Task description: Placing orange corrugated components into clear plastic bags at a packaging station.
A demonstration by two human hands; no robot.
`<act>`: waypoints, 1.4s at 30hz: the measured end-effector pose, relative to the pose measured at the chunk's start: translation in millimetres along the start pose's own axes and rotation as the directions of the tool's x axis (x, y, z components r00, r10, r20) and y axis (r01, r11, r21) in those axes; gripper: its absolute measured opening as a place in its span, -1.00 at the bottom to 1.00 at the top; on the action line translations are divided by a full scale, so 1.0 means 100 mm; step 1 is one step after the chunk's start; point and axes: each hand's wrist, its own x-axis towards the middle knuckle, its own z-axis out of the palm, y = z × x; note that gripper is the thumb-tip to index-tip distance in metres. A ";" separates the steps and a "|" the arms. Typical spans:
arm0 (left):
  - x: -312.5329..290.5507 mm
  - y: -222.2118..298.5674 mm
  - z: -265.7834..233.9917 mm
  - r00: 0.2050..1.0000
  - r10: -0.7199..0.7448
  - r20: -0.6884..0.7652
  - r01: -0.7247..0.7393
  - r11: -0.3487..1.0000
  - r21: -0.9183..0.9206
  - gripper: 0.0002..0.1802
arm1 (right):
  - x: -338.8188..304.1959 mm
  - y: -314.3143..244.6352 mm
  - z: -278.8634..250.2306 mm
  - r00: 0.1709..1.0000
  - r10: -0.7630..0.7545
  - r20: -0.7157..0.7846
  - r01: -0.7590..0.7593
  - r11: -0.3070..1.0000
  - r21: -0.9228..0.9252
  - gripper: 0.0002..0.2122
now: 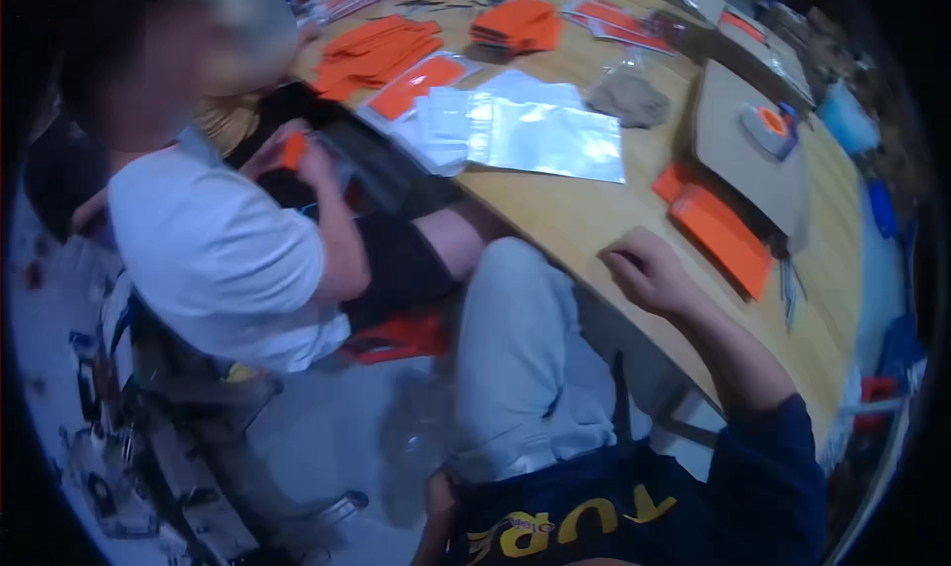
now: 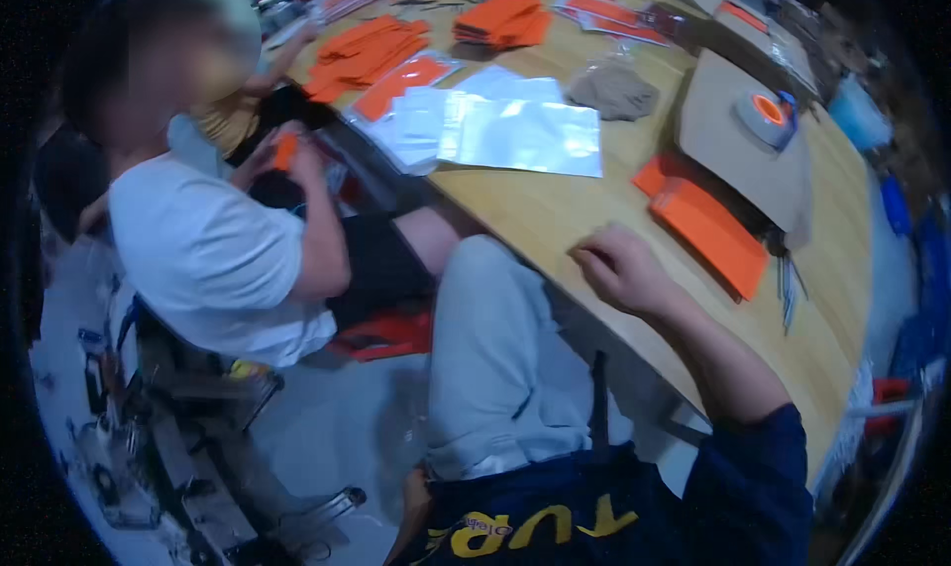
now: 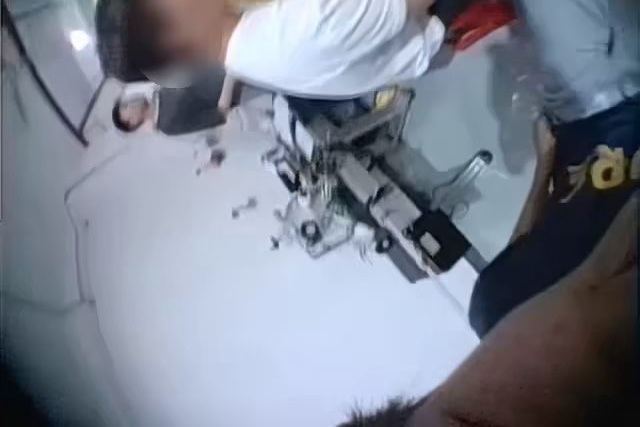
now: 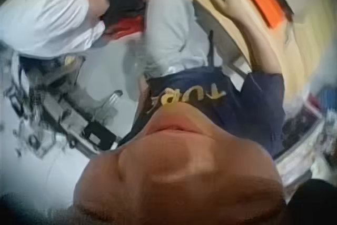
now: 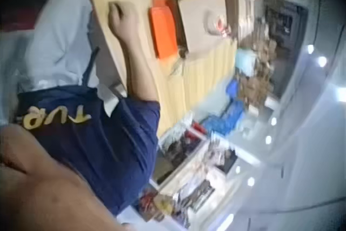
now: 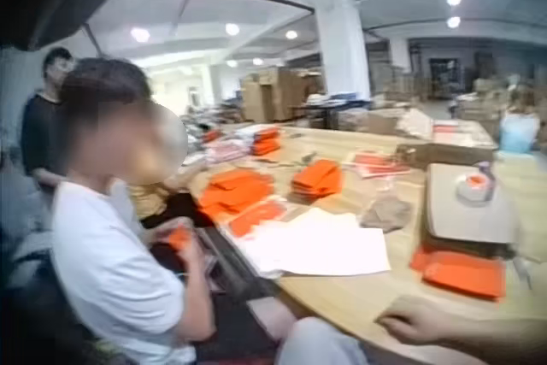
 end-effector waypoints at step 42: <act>1.68 2.32 -1.12 0.714 0.700 -0.035 -0.296 0.256 -0.920 0.18 | -0.01 0.06 -0.05 0.992 0.096 0.084 -0.098 0.995 0.019 -0.85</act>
